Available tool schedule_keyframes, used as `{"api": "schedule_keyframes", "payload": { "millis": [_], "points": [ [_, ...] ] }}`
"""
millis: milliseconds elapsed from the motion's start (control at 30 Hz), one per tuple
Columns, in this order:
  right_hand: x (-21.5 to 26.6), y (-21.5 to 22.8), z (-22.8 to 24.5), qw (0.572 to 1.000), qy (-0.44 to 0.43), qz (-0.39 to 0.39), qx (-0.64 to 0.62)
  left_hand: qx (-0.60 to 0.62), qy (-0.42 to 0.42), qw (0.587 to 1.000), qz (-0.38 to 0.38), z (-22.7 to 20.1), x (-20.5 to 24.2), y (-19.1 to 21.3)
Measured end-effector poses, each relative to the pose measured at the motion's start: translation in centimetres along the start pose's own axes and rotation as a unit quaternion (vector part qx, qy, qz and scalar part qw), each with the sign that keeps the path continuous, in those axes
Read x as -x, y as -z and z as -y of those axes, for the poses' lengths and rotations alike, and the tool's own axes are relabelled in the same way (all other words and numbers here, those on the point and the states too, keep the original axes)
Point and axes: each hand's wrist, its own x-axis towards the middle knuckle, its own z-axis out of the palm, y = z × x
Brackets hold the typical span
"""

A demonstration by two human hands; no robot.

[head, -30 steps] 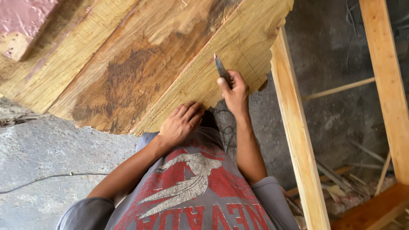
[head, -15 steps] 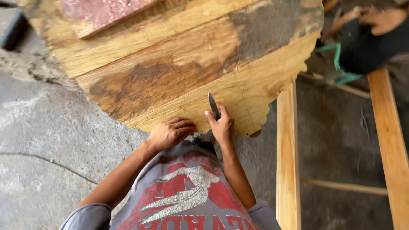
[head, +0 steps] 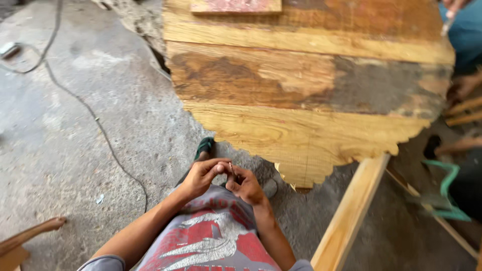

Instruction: The person uses a putty knife to spread pink wood filler into the grain and gaps of a large carved wooden tabletop. They repeatedly scoop filler from a small board and smooth it across the surface, then flip the tabletop to continue applying filler to the other side.

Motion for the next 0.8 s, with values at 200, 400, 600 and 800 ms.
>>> {"api": "schedule_keyframes", "payload": {
  "millis": [200,400,600,800],
  "points": [
    [1.4,-0.4,1.4,0.998,-0.06,0.004,0.03,-0.176,0.038,0.983,-0.037,0.2,1.7,-0.8],
    [3.6,-0.2,4.7,0.951,-0.086,-0.03,0.296,-0.241,-0.069,0.968,0.026,0.9,1.3,-2.3],
    [3.3,-1.4,2.7,0.95,-0.062,-0.205,0.229,-0.278,-0.047,0.959,-0.037,0.3,0.2,-0.6],
    [2.1,-2.6,0.3,0.953,-0.012,-0.271,0.135,-0.17,-0.077,0.96,-0.209,0.7,-3.0,7.0]
  ]
}}
